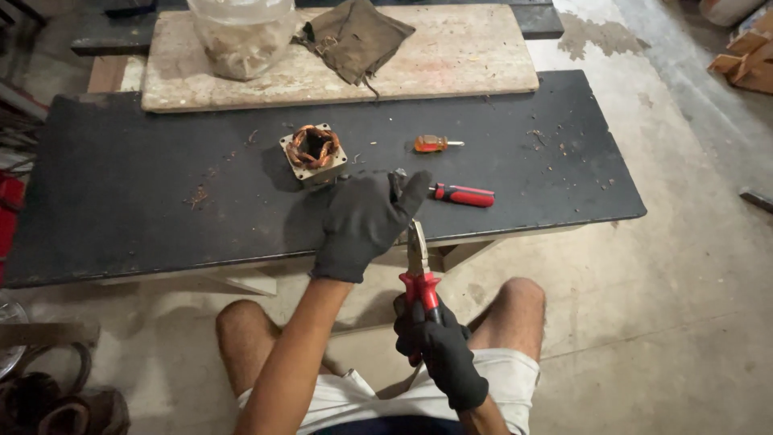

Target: Dismantling a motor component using pliers and a screwdriver on a workbench

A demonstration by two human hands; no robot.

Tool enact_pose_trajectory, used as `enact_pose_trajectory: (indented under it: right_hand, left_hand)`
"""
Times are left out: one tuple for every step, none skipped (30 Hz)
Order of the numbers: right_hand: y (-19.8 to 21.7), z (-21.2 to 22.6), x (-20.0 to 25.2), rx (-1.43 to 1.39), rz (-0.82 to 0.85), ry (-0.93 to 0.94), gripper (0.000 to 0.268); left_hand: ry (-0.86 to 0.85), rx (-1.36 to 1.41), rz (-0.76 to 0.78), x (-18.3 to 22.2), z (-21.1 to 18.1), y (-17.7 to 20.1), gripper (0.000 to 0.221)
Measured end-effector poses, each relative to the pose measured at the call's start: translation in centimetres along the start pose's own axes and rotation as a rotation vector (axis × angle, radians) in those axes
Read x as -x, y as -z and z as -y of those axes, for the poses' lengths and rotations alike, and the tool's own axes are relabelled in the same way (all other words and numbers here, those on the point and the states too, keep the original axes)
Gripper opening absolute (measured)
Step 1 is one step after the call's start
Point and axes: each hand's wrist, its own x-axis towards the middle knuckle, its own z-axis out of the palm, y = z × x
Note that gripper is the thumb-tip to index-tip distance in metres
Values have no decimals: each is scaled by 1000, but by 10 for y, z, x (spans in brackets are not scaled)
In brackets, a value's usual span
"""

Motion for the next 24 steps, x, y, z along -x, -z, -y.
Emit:
enact_pose_trajectory:
  right_hand:
    - [5, -5, 0, -1, -5, -2, 82]
    - [8, -10, -4, -85, 116, 51, 81]
    - [11, -14, -7, -168, 237, 103, 82]
    - [11, -12, -6, -168, 237, 101, 82]
    - [12, -10, -5, -102, 175, 67, 84]
    - [11, -8, -5, -35, 114, 34, 86]
    - [20, -12, -12, -36, 115, 34, 86]
    - [29, -16, -18, -189, 245, 54, 83]
    - [38, -21, -24, -342, 375, 73, 80]
    - [36, -15, -22, -344, 377, 71, 80]
    - [33, -9, -20, -234, 337, 81, 81]
    - [30, 0, -20, -124, 298, 100, 81]
    - [36, -1, -29, -125, 301, 106, 81]
    - [44, -3, -34, -114, 304, 113, 81]
    - [52, -6, -40, -103, 307, 120, 81]
    - [53, -4, -41, -104, 308, 120, 81]
    - [54, -3, -41, -79, 292, 91, 82]
    - [56, 0, -43, -51, 277, 66, 84]
    - [53, -3, -42, -49, 279, 70, 84]
    - [52, -8, -39, -90, 283, 89, 73]
    - [50, -13, -37, -131, 287, 109, 63]
    - [37, -15, -26, -130, 283, 106, 63]
    - [23, -16, -15, -113, 121, 85, 64]
    - [9, -17, -6, -96, -39, 68, 66]
  left_hand:
    - [0, 3, 4, 3, -1, -3, 66]
    - [31, 11, -18, 2, 0, -5, 69]
    - [62, 19, -39, 2, 1, -6, 72]
    - [63, 19, -38, 3, 1, -4, 72]
    - [46, 21, -51, 4, 1, -2, 70]
    - [26, 22, -65, 4, 1, 0, 68]
    - [26, 22, -65, 4, 4, 1, 68]
    - [-30, 40, -51, 5, 8, 1, 61]
    - [-85, 57, -36, 7, 11, 1, 55]
    - [-83, 54, -35, 10, 33, -20, 55]
    - [-274, -197, -49, 14, 54, -41, 30]
    - [-471, -449, -69, 13, 76, -62, 20]
    - [-476, -452, -73, 13, 73, -56, 20]
    - [-360, -258, -175, 16, 69, -51, 19]
    - [-243, -65, -276, 21, 66, -46, 35]
    - [-243, -66, -276, 16, 54, -31, 35]
    - [-232, 82, -186, 12, 42, -15, 32]
    - [-224, 229, -100, 6, 30, 0, 30]
    - [-226, 229, -104, 8, 38, -14, 30]
    - [-193, 93, -170, 11, 46, -29, 33]
    - [-159, -43, -235, 14, 54, -44, 40]
    - [-157, -40, -232, 14, 37, -31, 40]
    - [-121, 4, -185, 13, 20, -19, 41]
    - [-90, 47, -142, 11, 4, -6, 45]
